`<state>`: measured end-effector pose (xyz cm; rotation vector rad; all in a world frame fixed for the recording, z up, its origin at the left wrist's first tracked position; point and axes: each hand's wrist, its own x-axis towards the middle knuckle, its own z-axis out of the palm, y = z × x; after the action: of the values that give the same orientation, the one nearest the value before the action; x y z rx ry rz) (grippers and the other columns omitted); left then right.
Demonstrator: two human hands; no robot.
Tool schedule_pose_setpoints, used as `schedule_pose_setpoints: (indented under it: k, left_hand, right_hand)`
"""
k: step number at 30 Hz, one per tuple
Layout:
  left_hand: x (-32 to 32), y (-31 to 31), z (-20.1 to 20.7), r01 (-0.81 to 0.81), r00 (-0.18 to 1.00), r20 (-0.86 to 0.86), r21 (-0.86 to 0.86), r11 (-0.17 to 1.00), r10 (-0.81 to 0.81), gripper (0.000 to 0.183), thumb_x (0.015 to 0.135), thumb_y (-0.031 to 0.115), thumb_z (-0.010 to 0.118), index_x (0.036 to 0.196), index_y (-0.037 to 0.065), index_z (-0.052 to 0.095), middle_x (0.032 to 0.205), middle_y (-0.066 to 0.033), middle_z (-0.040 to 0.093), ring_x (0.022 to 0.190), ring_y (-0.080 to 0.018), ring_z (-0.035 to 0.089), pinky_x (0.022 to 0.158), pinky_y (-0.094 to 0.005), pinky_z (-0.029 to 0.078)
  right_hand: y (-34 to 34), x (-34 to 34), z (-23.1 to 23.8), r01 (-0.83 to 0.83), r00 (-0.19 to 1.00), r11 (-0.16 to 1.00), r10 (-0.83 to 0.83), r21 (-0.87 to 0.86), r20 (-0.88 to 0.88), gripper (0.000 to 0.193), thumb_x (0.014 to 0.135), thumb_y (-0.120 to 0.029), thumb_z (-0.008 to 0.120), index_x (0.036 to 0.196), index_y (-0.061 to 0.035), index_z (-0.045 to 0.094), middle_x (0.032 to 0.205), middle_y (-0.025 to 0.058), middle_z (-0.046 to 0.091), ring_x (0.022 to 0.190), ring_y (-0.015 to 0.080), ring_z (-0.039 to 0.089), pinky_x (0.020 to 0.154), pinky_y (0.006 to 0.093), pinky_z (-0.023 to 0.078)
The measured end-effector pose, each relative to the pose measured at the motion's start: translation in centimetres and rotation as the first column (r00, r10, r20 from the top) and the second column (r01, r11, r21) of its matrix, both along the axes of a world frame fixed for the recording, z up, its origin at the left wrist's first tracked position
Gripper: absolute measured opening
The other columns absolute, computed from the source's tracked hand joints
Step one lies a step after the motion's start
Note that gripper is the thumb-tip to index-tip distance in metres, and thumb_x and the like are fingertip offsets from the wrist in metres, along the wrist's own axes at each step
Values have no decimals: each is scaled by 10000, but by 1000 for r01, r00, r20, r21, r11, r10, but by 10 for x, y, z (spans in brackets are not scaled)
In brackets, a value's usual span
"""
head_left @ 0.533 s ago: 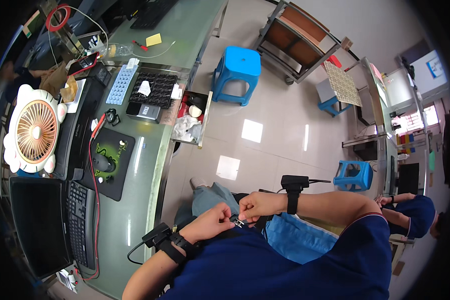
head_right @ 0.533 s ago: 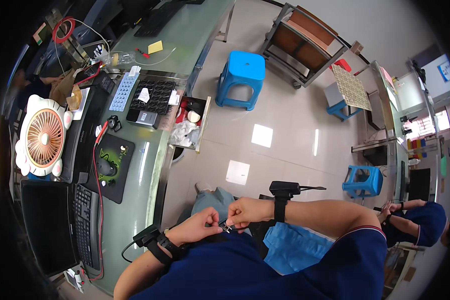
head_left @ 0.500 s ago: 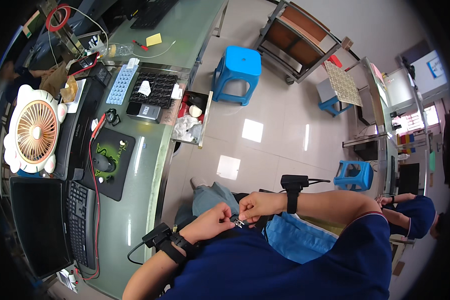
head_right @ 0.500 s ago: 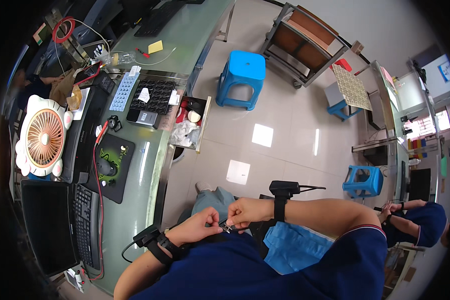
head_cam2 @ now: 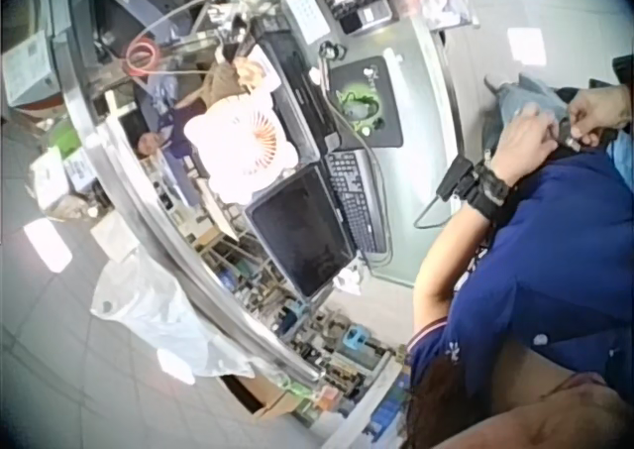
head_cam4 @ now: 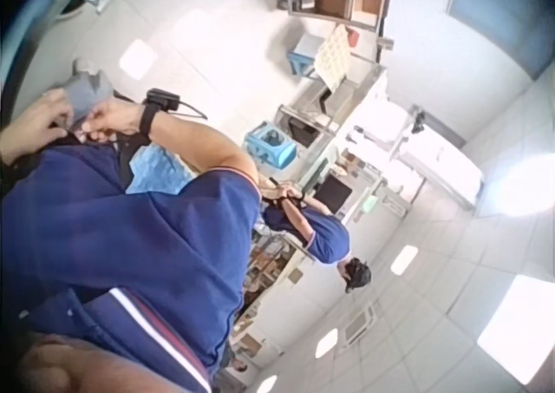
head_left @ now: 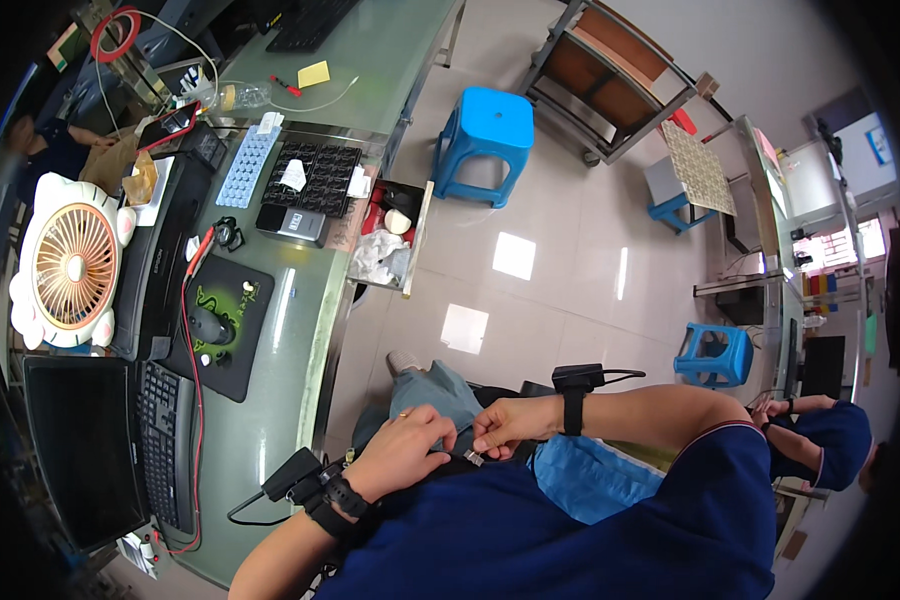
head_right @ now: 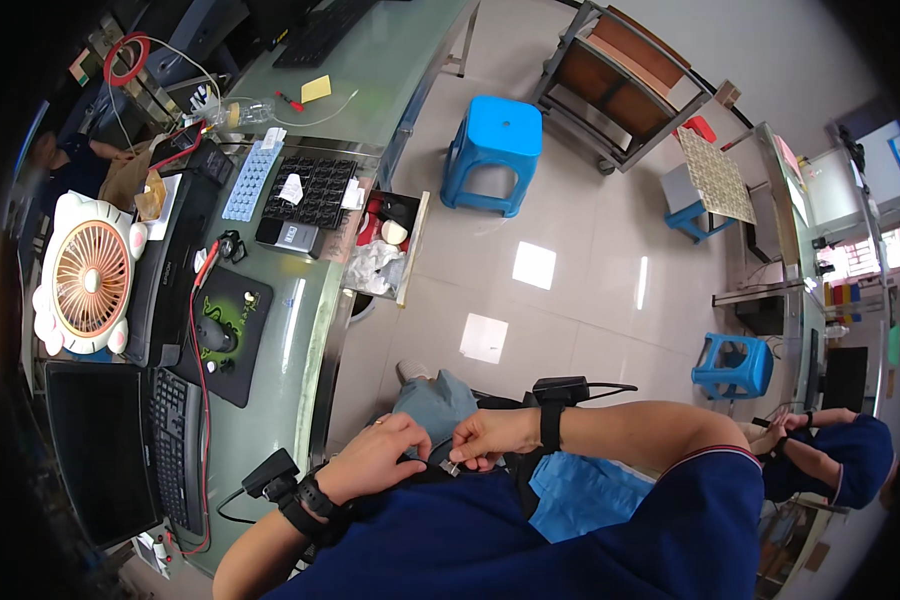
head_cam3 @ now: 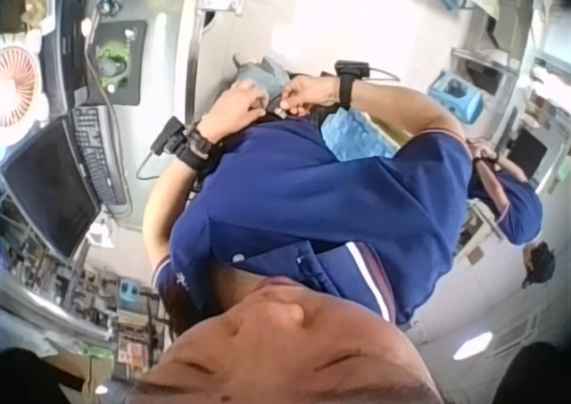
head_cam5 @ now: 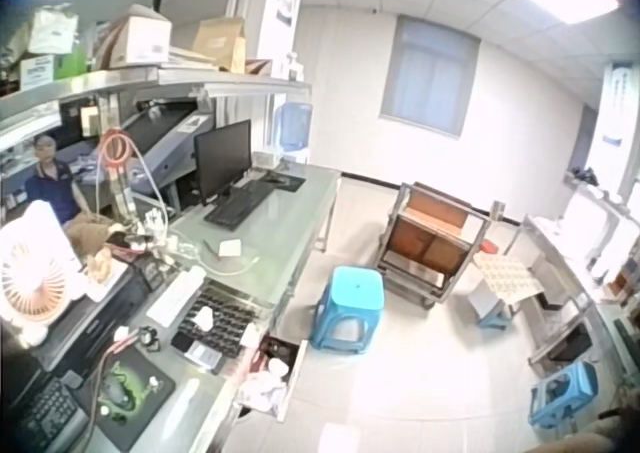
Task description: The recorder is inspecting and organizing electronic devices and cables at a workstation.
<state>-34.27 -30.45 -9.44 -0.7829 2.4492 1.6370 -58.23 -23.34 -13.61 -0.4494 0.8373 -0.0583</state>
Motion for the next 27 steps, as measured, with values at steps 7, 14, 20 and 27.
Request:
schedule_pose_setpoints:
  k: [7, 14, 20, 27]
  left_hand:
    - [1, -4, 13, 151, 984, 111, -109, 983, -139, 86, 827, 264, 654, 886, 203, 663, 942, 13, 542, 976, -202, 532, 869, -385, 394]
    - [-9, -9, 3, 241, 965, 144, -135, 961, -221, 121, 835, 279, 656, 875, 165, 669, 947, 2, 559, 985, -197, 537, 874, -393, 386]
    - [-10, -7, -21, -24, 999, -32, 294, 955, 35, 138, 823, 234, 670, 876, 109, 647, 985, -18, 581, 884, -216, 589, 793, -359, 441]
    - [-18, -8, -23, -95, 995, -4, 215, 972, 98, 163, 826, 269, 649, 875, 114, 637, 973, -17, 584, 796, -210, 608, 743, -350, 461]
  right_hand:
    - [-7, -2, -1, -14, 1000, 1000, 14, 2, 0, 211, 917, -254, 643, 910, -49, 595, 729, -29, 573, 603, 32, 540, 619, 208, 515]
    - [-19, -6, 2, -99, 995, 995, 99, 5, 2, 239, 915, -273, 641, 934, -39, 597, 769, -16, 563, 648, 42, 543, 645, 243, 549]
    - [-26, -8, 3, -104, 994, 995, 104, -3, 21, 228, 910, -258, 650, 923, -38, 596, 769, -8, 580, 656, 58, 579, 668, 251, 557]
    - [-36, -13, 13, -126, 991, 991, 125, -37, -37, 258, 915, -273, 637, 942, -21, 586, 766, -7, 552, 666, 60, 555, 665, 266, 568]
